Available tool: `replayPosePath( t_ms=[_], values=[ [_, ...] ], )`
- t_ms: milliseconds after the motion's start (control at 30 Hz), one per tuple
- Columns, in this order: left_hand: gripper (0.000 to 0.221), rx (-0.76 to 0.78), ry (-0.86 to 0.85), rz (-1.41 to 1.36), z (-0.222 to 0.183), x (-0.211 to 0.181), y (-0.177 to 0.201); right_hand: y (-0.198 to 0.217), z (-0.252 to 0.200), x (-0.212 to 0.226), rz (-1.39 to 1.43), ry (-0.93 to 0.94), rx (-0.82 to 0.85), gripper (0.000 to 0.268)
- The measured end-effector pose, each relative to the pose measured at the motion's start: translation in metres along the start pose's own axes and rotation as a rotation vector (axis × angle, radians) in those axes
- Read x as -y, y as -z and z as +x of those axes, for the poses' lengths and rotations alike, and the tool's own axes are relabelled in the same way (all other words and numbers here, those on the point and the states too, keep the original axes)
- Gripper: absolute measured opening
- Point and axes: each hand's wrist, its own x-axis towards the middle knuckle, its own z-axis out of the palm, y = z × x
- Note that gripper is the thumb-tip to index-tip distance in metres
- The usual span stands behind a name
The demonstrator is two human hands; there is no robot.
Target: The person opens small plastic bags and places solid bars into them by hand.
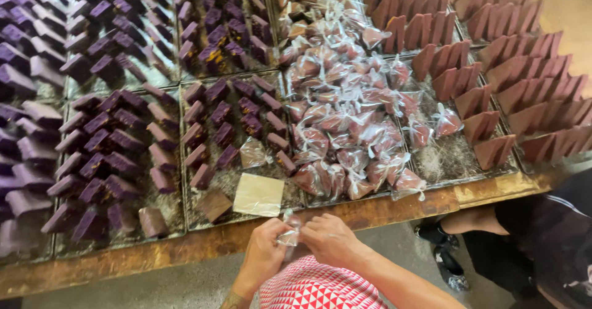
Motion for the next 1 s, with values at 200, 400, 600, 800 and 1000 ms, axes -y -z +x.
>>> replayPosePath(
  t_ms=[200,400,600,800,1000],
  values=[
    [0.011,-0.208,-0.059,0.170,0.055,-0.023,-0.017,0.023,-0.016,-0.034,0.170,-0.203,-0.164,0.008],
    [0.025,-0.200,0.053,-0.217,0.085,-0.009,-0.034,0.072,-0.013,-0.102,0.949,-0.755,-0.726,0.025],
    [0.038,-0.161,0.286,-0.823,0.049,0.040,-0.018,0.138,-0.044,-0.223,0.064,-0.586,-0.901,0.024],
    [0.028,-0.367,0.319,-1.070,0.018,0.060,-0.017,0.120,-0.010,-0.249,-0.380,-0.449,-0.635,0.011],
    [0.028,-0.465,0.016,-0.717,0.009,0.069,-0.024,0.032,0.042,-0.094,0.347,-0.343,-0.441,0.014]
  ],
)
